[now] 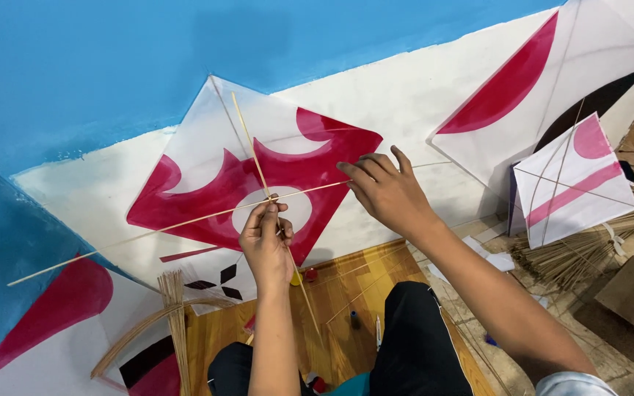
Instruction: The person assembles a kite by tying bamboo sticks together with string. They use scissors to cut the string and a spool to measure and secure the frame.
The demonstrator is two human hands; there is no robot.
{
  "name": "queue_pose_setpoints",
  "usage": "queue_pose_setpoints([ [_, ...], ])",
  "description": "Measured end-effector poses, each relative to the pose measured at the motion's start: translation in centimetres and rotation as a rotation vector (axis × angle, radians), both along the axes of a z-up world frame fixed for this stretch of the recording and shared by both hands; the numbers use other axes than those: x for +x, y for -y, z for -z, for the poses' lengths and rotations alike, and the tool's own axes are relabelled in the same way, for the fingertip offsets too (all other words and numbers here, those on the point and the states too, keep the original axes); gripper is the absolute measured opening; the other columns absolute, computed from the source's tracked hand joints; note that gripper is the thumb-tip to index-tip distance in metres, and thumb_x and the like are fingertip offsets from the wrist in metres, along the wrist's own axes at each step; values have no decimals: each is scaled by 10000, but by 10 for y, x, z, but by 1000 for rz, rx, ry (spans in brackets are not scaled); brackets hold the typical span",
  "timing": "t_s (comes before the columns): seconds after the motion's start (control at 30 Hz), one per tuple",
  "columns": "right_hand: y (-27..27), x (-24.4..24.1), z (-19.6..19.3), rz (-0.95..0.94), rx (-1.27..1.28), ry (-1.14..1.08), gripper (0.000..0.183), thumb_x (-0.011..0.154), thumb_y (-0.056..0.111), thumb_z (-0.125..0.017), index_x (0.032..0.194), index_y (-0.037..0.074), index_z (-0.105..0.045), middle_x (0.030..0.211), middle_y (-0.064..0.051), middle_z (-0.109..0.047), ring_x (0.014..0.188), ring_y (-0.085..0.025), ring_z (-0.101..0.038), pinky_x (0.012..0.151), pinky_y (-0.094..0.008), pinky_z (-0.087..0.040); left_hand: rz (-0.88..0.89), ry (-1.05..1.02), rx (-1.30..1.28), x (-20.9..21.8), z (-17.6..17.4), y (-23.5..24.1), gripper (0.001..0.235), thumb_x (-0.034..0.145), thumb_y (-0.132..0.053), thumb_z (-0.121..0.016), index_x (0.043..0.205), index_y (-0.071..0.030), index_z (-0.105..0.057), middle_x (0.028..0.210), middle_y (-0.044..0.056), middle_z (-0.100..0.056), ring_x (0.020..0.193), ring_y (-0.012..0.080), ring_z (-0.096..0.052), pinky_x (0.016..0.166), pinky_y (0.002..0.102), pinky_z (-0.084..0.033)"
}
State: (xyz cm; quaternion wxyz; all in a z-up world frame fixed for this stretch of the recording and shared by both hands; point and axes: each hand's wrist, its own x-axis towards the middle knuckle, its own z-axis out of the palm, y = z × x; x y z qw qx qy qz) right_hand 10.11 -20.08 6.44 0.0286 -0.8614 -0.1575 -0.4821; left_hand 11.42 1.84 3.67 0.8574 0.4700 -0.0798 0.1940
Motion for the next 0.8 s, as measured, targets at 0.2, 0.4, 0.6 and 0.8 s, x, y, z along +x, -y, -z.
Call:
queue_pose_setpoints([
  [0.2,4,8,8,3,-45,-4,216,977,182,-685,1173,262,-733,1036,29,-718,1189,-184,-622,1098,-574,-426,-4,3,1,2,4,-2,137,979,-82,-659,1088,-18,-713,841,127,-689,485,105,-480,408,192,-335],
  [0.4,6,5,8,-5,-28,-44,178,1005,246,-666,1167,277,-731,1047,32,-717,1194,-169,-615,1110,-571,-420,3,37,10,-3,5,-2,168,995,-83,-647,1125,6,-708,852,128,-680,499,93,-459,410,178,-297],
  [0.6,1,6,13,-13,-43,-60,209,971,331,-700,1172,283,-728,1064,33,-711,1206,-170,-605,1094,-572,-431,11,46,17,7,20,-4,185,1003,-98,-657,1133,25,-704,834,121,-664,480,80,-439,397,165,-282],
  [0.8,-7,14,29,-82,-59,-134,136,1023,328,-630,1074,272,-743,973,55,-700,1137,-160,-630,1092,-556,-434,36,39,35,1,27,-9,228,1003,-73,-658,1179,66,-697,823,145,-658,493,88,-448,401,174,-299],
])
